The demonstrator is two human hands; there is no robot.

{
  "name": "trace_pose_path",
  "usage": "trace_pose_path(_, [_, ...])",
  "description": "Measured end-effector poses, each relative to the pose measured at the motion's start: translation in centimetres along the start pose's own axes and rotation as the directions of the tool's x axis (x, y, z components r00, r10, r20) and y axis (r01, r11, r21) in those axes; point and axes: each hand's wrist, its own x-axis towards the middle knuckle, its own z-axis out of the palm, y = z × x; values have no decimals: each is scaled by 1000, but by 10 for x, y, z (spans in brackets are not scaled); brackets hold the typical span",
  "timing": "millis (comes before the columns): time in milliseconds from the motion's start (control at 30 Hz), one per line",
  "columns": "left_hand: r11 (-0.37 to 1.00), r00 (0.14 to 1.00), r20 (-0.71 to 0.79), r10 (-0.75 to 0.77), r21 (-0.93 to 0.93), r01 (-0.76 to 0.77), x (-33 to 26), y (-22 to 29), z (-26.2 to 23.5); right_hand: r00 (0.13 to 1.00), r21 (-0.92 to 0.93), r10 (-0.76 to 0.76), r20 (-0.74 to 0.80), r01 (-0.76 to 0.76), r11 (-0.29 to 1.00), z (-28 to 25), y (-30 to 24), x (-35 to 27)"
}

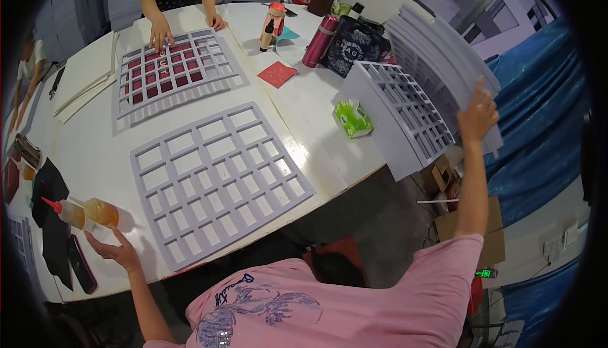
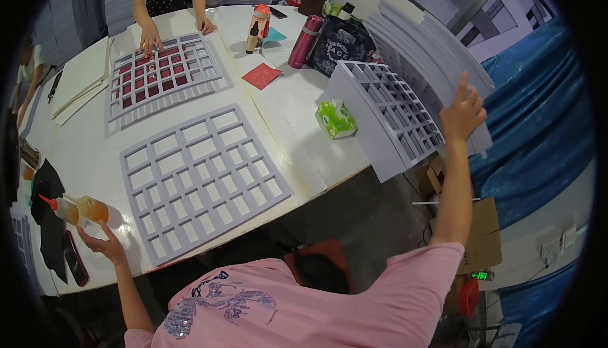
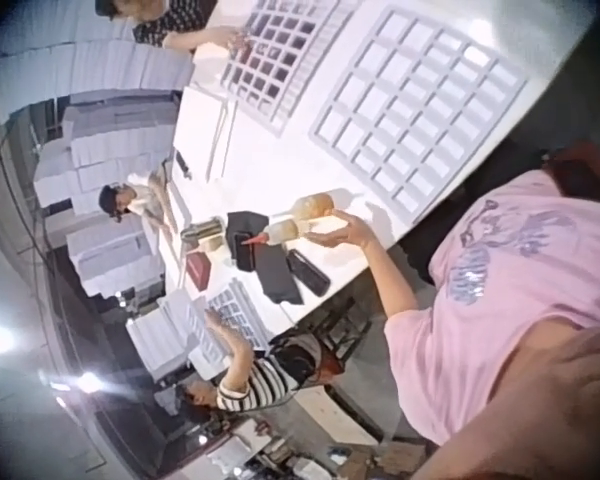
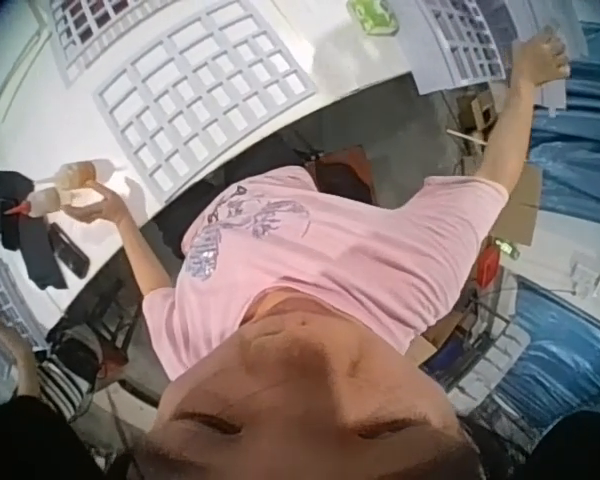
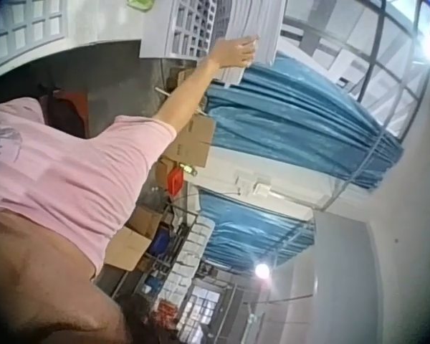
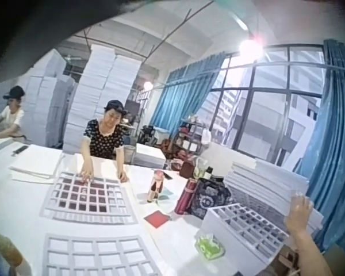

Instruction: Gluing plastic grid inserts for product packaging at a factory workbench.

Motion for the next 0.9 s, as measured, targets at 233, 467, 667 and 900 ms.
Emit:
trace_pose_path(233, [856, 936, 228, 267, -503, -121, 29, 109, -6, 967, 302, -152, -203, 209, 930, -153, 6, 49])
trace_pose_path(467, [645, 882, 397, 254, -749, 152, 78, 134, 4, 837, 782, -457, -302, 491, 383, -226, -57, 86])
trace_pose_path(667, [599, 512, 811, 283, -566, 566, 80, 89, -24, 649, 906, -658, -382, 403, -129, -245, -123, 88])
trace_pose_path(900, [453, 534, 818, 215, -568, 687, 51, 69, -14, 524, 976, -851, 31, -199, -86, -171, -134, 64])
